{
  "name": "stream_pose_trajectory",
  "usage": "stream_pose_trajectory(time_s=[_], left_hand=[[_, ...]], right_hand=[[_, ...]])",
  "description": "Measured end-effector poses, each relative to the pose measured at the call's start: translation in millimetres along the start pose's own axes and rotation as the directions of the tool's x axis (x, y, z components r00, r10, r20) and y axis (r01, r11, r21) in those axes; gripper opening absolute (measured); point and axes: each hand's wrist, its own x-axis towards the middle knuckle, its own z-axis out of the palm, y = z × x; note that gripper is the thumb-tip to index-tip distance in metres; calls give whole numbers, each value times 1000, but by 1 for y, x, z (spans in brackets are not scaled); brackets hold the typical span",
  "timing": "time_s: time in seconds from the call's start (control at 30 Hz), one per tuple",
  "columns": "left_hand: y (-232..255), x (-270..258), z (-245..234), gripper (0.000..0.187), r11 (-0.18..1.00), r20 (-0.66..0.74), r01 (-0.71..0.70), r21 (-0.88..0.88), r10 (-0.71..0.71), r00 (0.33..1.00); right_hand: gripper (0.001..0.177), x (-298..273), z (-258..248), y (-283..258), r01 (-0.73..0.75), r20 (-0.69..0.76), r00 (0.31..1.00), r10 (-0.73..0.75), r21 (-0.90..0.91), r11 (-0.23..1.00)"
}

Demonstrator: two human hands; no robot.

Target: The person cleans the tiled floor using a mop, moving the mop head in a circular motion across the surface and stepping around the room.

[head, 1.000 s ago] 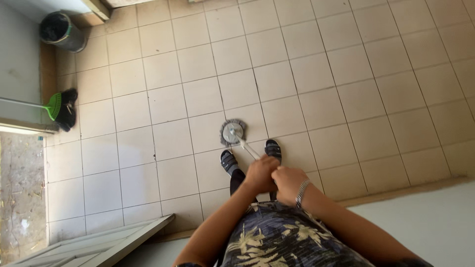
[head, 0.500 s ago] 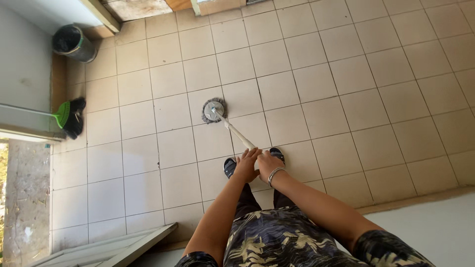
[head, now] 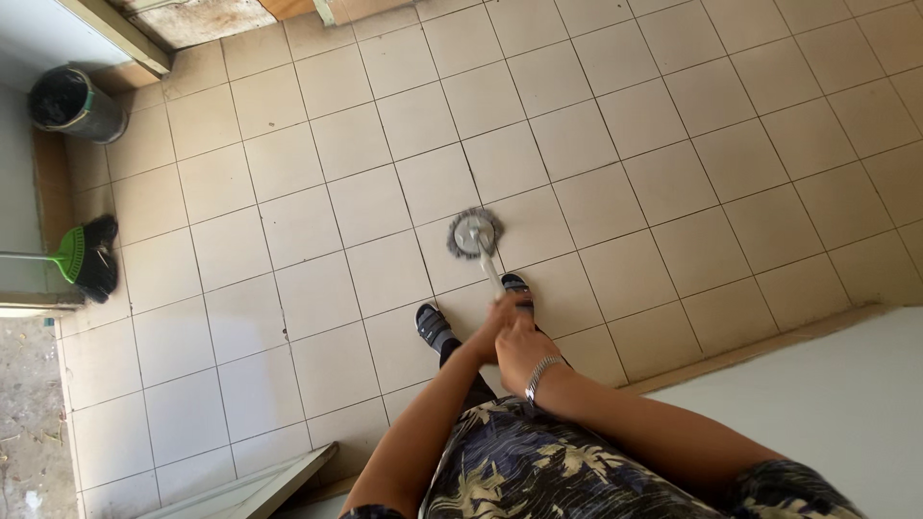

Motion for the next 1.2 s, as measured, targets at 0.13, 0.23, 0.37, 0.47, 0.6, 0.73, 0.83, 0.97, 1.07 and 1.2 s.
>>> stream_pose_trajectory(time_s=[0.13,0.23,0.37,0.47,0.6,0.73,0.83,0.97,1.07,1.2], left_hand=[[-38,27,-21,101,929,-21,201,310,-204,979],[-37,27,-41,112,982,54,180,66,-183,982],[-3,36,-47,114,881,68,415,228,-439,896],[5,40,-26,105,951,-3,257,174,-260,966],[15,34,7,49,978,-162,-152,145,175,971],[25,11,22,29,873,-187,-422,-246,384,904],[8,28,17,30,880,-96,-369,-300,357,929],[-15,65,4,31,965,-44,-259,-26,258,965],[-29,91,-12,65,946,83,174,273,-203,976],[-12,96,-18,70,907,18,220,358,-242,970]], right_hand=[[56,86,19,21,-123,-207,966,157,168,978],[77,131,20,51,-136,-191,964,184,237,962],[67,134,0,71,-127,-131,980,151,174,977],[63,85,-21,65,-128,-42,990,133,111,985],[45,-5,-32,39,-94,-30,995,96,61,994],[42,-45,-21,18,-91,-38,995,92,21,996],[40,-22,-3,21,20,-215,972,-96,-329,944],[35,42,9,45,-96,-303,950,75,-53,994],[47,90,17,58,-130,-292,941,169,147,980],[39,104,19,72,-90,-196,976,91,14,996]])
